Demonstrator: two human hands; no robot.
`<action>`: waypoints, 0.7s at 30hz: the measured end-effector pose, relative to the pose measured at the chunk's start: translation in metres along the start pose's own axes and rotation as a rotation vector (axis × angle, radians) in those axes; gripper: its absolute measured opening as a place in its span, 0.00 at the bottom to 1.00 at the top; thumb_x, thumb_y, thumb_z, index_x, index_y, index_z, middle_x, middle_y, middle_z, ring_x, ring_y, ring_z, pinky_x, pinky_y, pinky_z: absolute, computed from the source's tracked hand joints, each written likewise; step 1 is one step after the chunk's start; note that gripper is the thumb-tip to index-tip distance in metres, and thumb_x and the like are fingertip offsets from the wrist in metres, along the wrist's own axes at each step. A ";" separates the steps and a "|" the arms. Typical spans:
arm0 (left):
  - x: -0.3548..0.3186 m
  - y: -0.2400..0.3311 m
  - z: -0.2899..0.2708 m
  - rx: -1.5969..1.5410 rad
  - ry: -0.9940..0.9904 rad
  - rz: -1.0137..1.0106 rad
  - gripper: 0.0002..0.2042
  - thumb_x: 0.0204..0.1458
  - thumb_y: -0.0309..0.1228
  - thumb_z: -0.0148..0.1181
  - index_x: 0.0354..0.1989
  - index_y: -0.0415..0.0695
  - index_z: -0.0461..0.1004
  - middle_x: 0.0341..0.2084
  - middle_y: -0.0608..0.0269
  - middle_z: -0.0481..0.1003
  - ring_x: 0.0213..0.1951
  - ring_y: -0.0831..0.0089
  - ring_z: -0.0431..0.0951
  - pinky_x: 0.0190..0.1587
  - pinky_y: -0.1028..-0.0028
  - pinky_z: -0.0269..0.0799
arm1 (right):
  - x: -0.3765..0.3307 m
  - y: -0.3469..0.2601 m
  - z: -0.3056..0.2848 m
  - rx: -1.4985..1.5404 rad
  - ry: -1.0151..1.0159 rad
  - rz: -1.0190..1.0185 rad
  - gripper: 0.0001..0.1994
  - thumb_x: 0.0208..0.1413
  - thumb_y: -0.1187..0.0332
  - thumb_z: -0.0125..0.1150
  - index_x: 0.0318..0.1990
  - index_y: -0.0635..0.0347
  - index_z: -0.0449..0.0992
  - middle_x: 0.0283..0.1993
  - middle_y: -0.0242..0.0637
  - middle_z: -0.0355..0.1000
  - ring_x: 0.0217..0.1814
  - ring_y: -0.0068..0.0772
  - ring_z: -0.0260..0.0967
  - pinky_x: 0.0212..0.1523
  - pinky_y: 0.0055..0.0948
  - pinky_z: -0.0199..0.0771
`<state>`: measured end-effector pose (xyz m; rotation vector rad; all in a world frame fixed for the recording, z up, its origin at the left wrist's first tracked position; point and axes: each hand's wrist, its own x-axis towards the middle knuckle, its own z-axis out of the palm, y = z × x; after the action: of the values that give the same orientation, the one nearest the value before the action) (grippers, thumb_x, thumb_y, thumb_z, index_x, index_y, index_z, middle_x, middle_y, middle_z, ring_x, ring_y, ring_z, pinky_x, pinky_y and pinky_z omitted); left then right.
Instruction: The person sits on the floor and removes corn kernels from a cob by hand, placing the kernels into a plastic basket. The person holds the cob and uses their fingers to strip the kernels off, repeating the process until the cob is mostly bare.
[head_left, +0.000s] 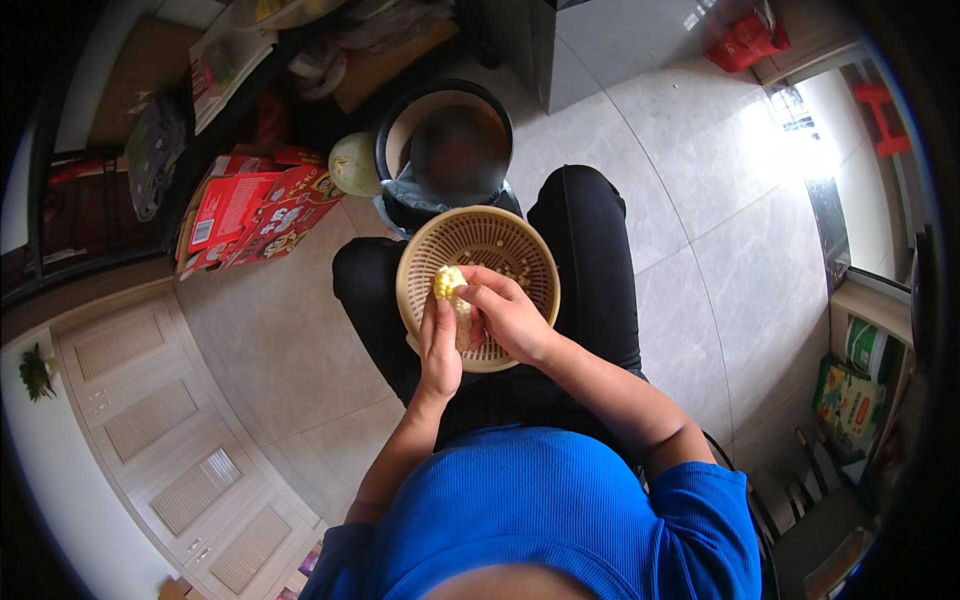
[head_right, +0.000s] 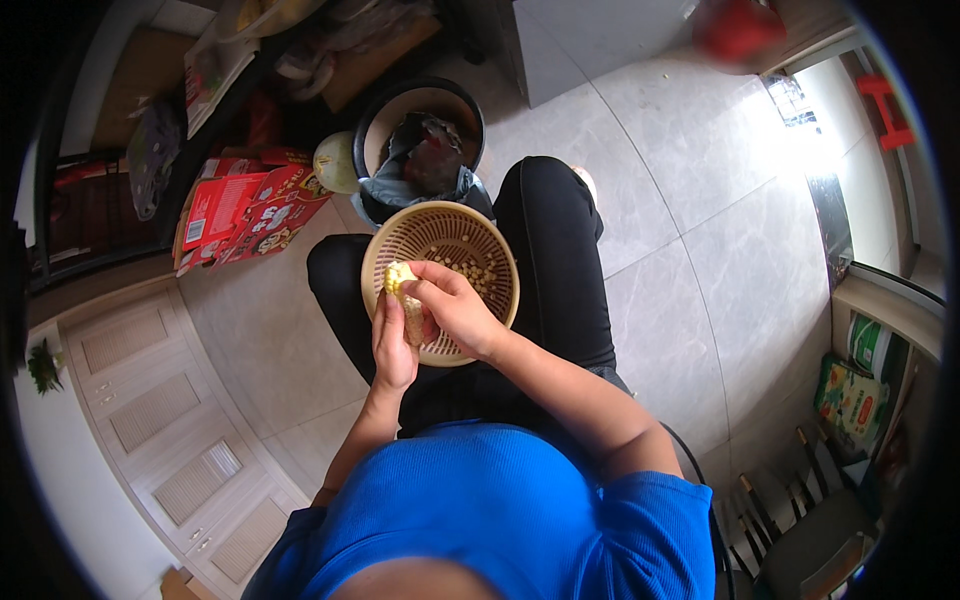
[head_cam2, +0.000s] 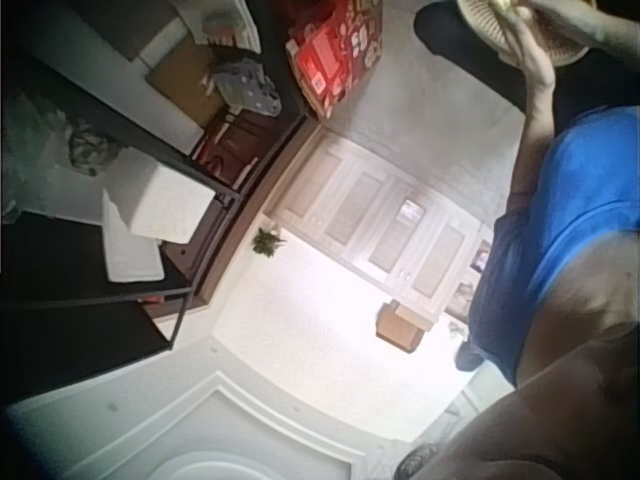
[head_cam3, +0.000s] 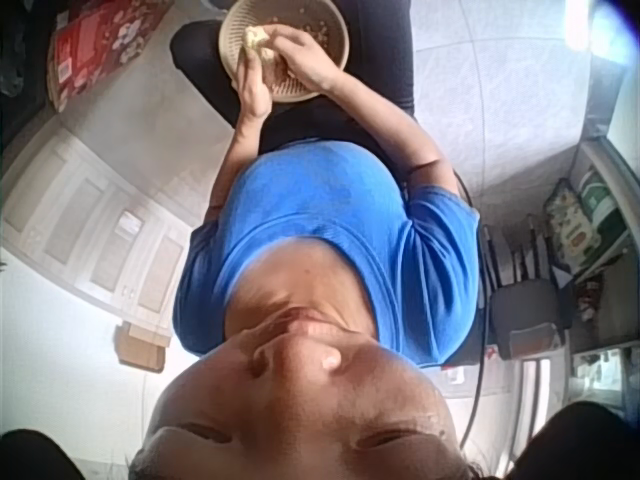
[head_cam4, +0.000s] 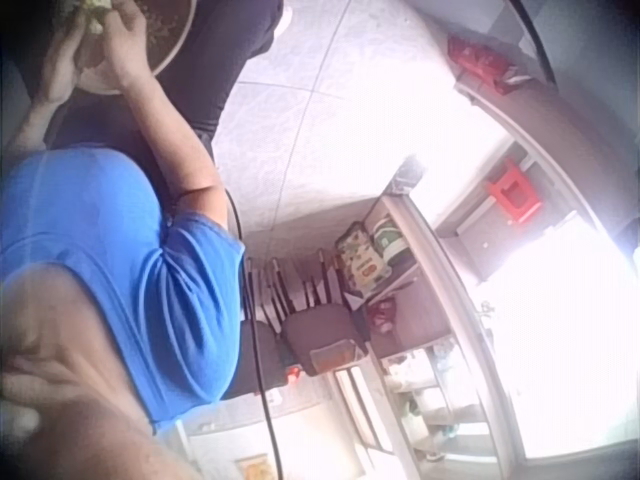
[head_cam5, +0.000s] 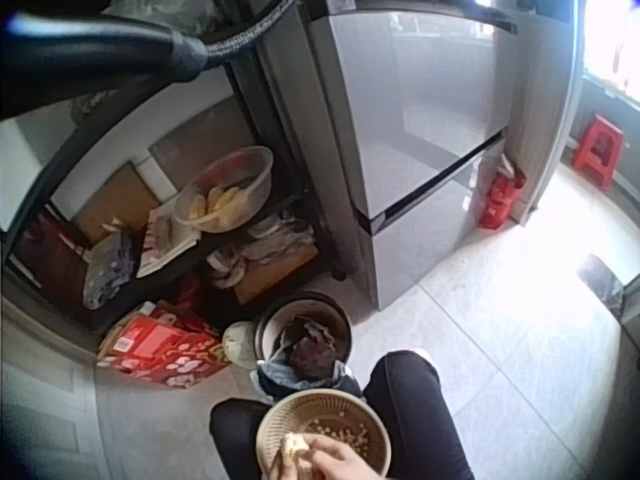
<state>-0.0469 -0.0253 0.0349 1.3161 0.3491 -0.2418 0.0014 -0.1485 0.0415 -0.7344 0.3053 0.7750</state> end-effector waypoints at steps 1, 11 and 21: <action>0.000 0.000 0.000 0.025 -0.004 0.007 0.21 0.62 0.38 0.33 0.58 0.37 0.54 0.52 0.59 0.61 0.52 0.73 0.62 0.55 0.75 0.56 | 0.000 -0.001 0.001 -0.021 0.006 -0.011 0.14 0.56 0.68 0.45 0.49 0.62 0.65 0.27 0.29 0.67 0.18 0.16 0.61 0.19 0.15 0.64; 0.002 -0.001 0.002 -0.010 -0.019 0.021 0.22 0.62 0.38 0.33 0.60 0.37 0.52 0.55 0.58 0.58 0.56 0.72 0.58 0.58 0.74 0.53 | 0.001 0.004 -0.003 0.009 -0.017 -0.024 0.14 0.56 0.69 0.43 0.49 0.63 0.65 0.27 0.30 0.67 0.18 0.16 0.61 0.18 0.16 0.64; 0.003 0.002 0.008 0.051 0.015 0.052 0.21 0.62 0.37 0.32 0.58 0.37 0.54 0.52 0.58 0.61 0.54 0.73 0.62 0.56 0.74 0.56 | 0.005 0.001 -0.007 0.085 -0.062 -0.008 0.14 0.52 0.73 0.41 0.47 0.63 0.64 0.29 0.32 0.66 0.18 0.17 0.61 0.17 0.17 0.64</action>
<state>-0.0426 -0.0324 0.0377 1.3763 0.3228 -0.1981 0.0041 -0.1506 0.0334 -0.6302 0.2771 0.7718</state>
